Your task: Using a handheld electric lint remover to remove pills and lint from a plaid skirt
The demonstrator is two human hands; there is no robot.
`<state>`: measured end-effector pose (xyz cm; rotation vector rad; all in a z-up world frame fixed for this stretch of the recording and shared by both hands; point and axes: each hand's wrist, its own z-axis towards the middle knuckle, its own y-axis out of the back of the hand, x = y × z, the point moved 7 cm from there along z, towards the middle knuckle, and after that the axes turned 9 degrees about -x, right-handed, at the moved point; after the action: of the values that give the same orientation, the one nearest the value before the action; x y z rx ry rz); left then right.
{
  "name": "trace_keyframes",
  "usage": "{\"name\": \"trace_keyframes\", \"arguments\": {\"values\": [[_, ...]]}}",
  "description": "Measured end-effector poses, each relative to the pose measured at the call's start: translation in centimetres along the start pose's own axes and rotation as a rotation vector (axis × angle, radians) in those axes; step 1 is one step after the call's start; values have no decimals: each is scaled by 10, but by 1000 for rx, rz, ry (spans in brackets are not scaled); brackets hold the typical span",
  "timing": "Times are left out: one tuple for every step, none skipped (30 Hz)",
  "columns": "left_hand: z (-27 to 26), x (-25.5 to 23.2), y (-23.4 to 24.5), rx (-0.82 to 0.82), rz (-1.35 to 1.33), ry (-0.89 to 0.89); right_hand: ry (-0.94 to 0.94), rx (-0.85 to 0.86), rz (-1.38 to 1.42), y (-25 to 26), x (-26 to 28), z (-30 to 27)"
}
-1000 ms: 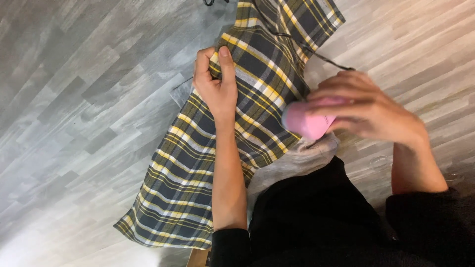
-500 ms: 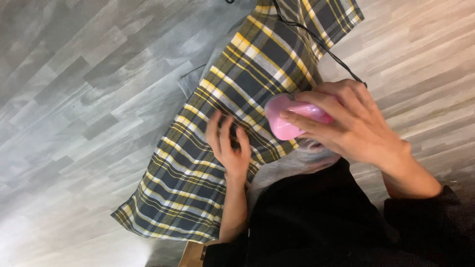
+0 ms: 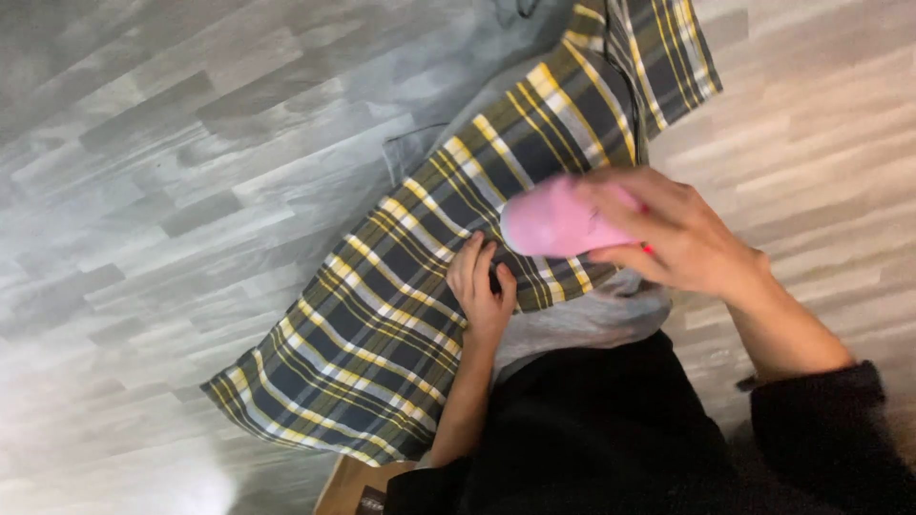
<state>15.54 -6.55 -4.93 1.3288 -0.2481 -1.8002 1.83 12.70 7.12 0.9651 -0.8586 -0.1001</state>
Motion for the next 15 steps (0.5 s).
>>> {"name": "trace_keyframes", "arguments": {"values": [[-2,1,0,-16,12,-16,-68,-139,129,8,-11,5],[-3,3,-1,-35,22,-39,-135,-282,257,16,-23,9],[-1,0,5,-62,27,-41,-107,-277,255,13,-26,10],[2,-2,5,-26,0,-30,-266,-407,387,18,-46,8],[5,-4,5,10,-27,-20,-429,-528,524,20,-66,6],[7,-5,9,-23,-21,-20,-397,-517,526,25,-59,45],[10,-6,9,-11,-33,-17,-455,-482,1058,19,-54,84],[11,-6,10,6,-44,-14,-514,-407,1593,11,-41,122],[15,-7,13,-23,-37,-15,-493,-383,1592,7,-44,133],[16,-7,12,12,-53,-1,-563,-390,1701,-3,-50,142],[16,-6,11,47,-68,12,-638,-397,1807,-16,-57,150],[16,-5,13,30,-58,23,-636,-371,1811,-26,-58,160],[16,-4,12,38,-72,33,-596,-355,1898,-35,-59,171],[13,-3,11,53,-85,46,-563,-344,1988,-46,-61,179],[16,1,10,43,-73,59,-570,-322,1995,-59,-70,184]]}}
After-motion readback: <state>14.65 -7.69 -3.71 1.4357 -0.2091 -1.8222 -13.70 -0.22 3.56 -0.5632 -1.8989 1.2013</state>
